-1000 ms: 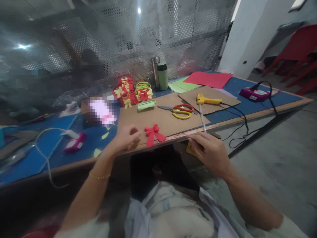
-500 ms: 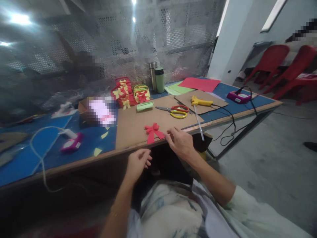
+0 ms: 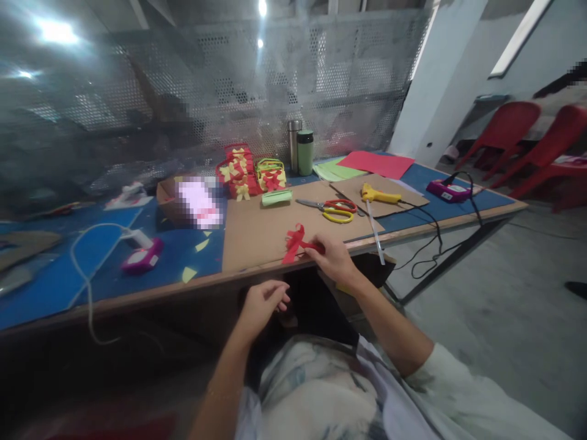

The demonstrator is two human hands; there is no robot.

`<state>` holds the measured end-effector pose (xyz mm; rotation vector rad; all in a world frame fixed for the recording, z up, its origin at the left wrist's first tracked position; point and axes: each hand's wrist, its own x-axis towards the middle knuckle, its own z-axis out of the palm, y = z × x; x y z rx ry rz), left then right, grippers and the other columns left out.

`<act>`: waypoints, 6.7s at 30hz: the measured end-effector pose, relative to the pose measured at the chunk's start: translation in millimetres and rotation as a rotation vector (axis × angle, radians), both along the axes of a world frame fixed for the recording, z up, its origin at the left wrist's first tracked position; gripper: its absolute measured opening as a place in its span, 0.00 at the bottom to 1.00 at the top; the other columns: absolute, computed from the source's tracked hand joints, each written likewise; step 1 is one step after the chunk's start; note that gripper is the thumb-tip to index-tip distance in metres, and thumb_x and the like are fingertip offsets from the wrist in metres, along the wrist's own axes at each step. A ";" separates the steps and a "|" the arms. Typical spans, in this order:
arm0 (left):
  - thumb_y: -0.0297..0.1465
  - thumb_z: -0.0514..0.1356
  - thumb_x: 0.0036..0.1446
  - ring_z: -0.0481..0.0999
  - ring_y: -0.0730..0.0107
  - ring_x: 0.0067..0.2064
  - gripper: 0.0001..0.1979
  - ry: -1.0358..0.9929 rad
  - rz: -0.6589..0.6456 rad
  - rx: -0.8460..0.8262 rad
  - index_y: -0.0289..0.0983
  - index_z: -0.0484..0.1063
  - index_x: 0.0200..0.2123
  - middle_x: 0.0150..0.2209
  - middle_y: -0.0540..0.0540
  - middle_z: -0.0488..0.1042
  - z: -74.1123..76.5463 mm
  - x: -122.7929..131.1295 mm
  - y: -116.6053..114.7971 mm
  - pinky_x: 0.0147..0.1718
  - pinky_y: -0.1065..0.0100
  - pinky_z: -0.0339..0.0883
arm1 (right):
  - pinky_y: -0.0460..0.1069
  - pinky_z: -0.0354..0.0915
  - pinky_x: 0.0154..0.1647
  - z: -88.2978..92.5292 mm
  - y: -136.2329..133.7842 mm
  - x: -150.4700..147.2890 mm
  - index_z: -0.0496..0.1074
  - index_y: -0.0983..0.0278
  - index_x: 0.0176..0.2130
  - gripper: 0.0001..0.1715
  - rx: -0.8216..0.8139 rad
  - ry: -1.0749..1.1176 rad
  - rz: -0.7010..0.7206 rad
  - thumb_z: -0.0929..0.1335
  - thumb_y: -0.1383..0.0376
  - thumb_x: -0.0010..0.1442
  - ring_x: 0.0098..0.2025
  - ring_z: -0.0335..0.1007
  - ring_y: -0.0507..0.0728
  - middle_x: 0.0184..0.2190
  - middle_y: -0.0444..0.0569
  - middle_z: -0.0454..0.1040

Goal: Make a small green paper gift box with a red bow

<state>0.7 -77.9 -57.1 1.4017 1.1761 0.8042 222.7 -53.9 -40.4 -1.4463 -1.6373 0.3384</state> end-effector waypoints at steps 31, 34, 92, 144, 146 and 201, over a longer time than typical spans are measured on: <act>0.27 0.72 0.37 0.75 0.72 0.35 0.20 -0.315 0.094 -0.023 0.38 0.81 0.39 0.34 0.49 0.79 41.3 16.8 -11.5 0.33 0.74 0.67 | 0.45 0.65 0.28 21.0 -22.3 -5.8 0.73 0.65 0.34 0.13 -0.509 0.527 0.778 0.74 0.59 0.55 0.26 0.68 0.49 0.24 0.41 0.73; 0.27 0.73 0.37 0.75 0.72 0.34 0.21 -0.325 0.098 -0.033 0.37 0.81 0.40 0.34 0.49 0.79 39.2 18.9 -10.6 0.33 0.74 0.67 | 0.46 0.67 0.29 22.9 -26.8 -1.5 0.74 0.65 0.36 0.13 -0.450 0.425 0.733 0.72 0.57 0.57 0.27 0.70 0.51 0.26 0.43 0.75; 0.27 0.72 0.32 0.69 0.81 0.27 0.22 -0.716 0.642 0.151 0.37 0.73 0.35 0.33 0.54 0.73 68.0 12.5 28.5 0.26 0.74 0.60 | 0.46 0.60 0.22 -42.5 -66.3 -42.5 0.68 0.58 0.49 0.28 -0.434 0.628 0.472 0.73 0.46 0.57 0.24 0.57 0.48 0.31 0.40 0.66; 0.26 0.73 0.30 0.69 0.79 0.27 0.20 -0.758 0.591 0.119 0.35 0.74 0.32 0.31 0.54 0.73 63.4 18.9 24.9 0.27 0.73 0.61 | 0.46 0.56 0.25 -35.1 -58.1 -42.6 0.70 0.61 0.48 0.29 -0.268 0.523 0.405 0.71 0.44 0.58 0.27 0.56 0.50 0.29 0.40 0.64; 0.26 0.73 0.31 0.69 0.79 0.28 0.20 -0.761 0.594 0.118 0.35 0.74 0.32 0.31 0.54 0.73 63.5 19.2 25.4 0.28 0.73 0.61 | 0.46 0.56 0.26 -36.0 -57.6 -42.5 0.70 0.61 0.47 0.29 -0.256 0.526 0.399 0.71 0.43 0.57 0.27 0.56 0.50 0.28 0.40 0.64; 0.26 0.73 0.33 0.73 0.77 0.29 0.19 -0.682 0.462 0.039 0.35 0.74 0.32 0.30 0.53 0.76 47.1 43.1 17.1 0.31 0.73 0.66 | 0.44 0.51 0.18 -29.3 -51.1 -44.6 0.71 0.60 0.42 0.25 -0.204 0.616 0.236 0.72 0.44 0.57 0.21 0.54 0.48 0.23 0.38 0.61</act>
